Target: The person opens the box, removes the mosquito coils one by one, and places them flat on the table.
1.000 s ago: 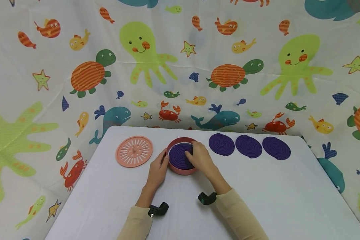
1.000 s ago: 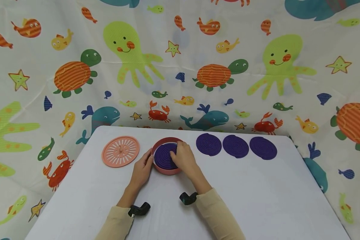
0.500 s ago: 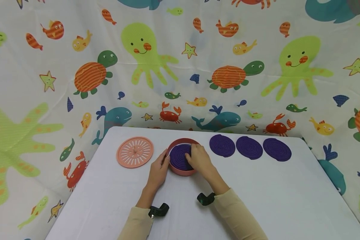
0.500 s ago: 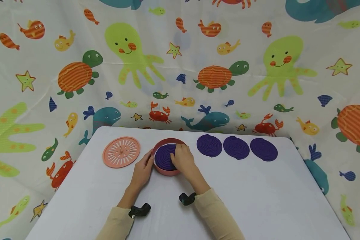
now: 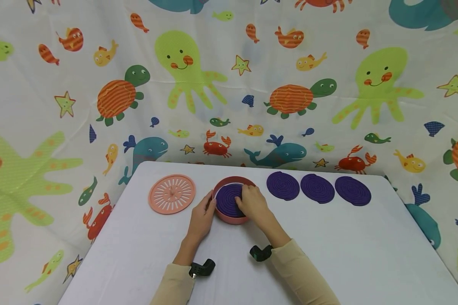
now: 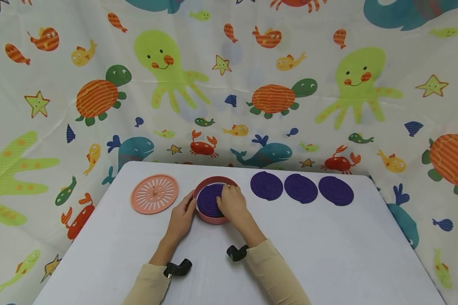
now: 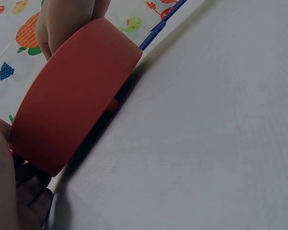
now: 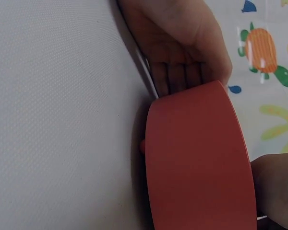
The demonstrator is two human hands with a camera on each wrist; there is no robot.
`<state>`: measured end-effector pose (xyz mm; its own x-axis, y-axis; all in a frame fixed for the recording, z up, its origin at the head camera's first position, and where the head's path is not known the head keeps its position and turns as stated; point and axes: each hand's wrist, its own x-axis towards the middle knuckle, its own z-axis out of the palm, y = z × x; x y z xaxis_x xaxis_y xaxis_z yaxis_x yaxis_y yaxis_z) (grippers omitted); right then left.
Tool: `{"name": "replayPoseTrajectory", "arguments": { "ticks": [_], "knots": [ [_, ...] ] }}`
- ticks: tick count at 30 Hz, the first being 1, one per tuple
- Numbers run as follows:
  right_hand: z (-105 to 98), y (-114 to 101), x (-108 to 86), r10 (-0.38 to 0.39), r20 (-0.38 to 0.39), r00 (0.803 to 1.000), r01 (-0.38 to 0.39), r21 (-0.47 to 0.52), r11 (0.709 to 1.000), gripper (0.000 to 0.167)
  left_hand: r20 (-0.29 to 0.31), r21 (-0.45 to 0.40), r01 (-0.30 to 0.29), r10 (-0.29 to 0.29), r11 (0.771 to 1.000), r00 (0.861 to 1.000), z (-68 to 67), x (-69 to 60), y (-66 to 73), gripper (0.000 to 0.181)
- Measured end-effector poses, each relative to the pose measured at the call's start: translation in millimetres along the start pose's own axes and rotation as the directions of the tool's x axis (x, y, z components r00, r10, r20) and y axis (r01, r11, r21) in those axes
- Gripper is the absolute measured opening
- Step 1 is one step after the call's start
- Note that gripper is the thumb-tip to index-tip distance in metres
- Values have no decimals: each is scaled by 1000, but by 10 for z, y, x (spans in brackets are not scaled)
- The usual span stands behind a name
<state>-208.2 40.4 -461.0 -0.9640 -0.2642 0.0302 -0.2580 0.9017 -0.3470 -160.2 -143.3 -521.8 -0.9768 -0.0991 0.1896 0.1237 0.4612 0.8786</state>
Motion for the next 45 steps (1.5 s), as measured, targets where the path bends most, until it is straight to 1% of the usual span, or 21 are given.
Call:
{"name": "replayPoseTrajectory", "arguments": {
  "ticks": [6, 13, 20, 25, 30, 37, 39, 40, 45],
  "knots": [
    [-15, -5, -14, 0, -15, 1000, 0, 17, 1000, 49, -6, -3, 0, 0, 1000, 1000, 1, -2, 6, 51],
    [-5, 16, -26, -19, -63, 998, 21, 37, 999, 45, 1, 2, 10, -10, 1000, 1000, -1, -7, -1, 51],
    [-13, 52, -33, -18, -144, 989, 36, 125, 992, 38, 9, 9, 26, -26, 1000, 1000, 0, -7, 4, 51],
    [-19, 94, -25, -13, -187, 982, 49, 190, 981, 34, -3, 8, 0, 1, 1000, 1000, -5, -4, 12, 50],
    [-28, 139, -10, -15, -208, 978, 72, 271, 960, 29, -18, 5, -3, 3, 1000, 1000, -10, -2, 11, 48],
    [-52, 199, -7, 11, -192, 981, 69, 406, 911, 24, -15, 7, -11, 11, 1000, 1000, -17, -2, 2, 48],
    [-53, 213, -10, 15, -193, 981, 70, 428, 901, 23, -15, 4, -12, 12, 1000, 1000, -17, 1, 2, 48],
    [-56, 214, -14, 20, -192, 981, 68, 441, 895, 22, -14, 3, -13, 13, 1000, 1000, -16, 2, 3, 49],
    [-74, 224, -19, 67, -139, 988, 11, 497, 868, 21, -10, 1, -14, 14, 1000, 1000, -10, 0, -5, 49]
  ]
}}
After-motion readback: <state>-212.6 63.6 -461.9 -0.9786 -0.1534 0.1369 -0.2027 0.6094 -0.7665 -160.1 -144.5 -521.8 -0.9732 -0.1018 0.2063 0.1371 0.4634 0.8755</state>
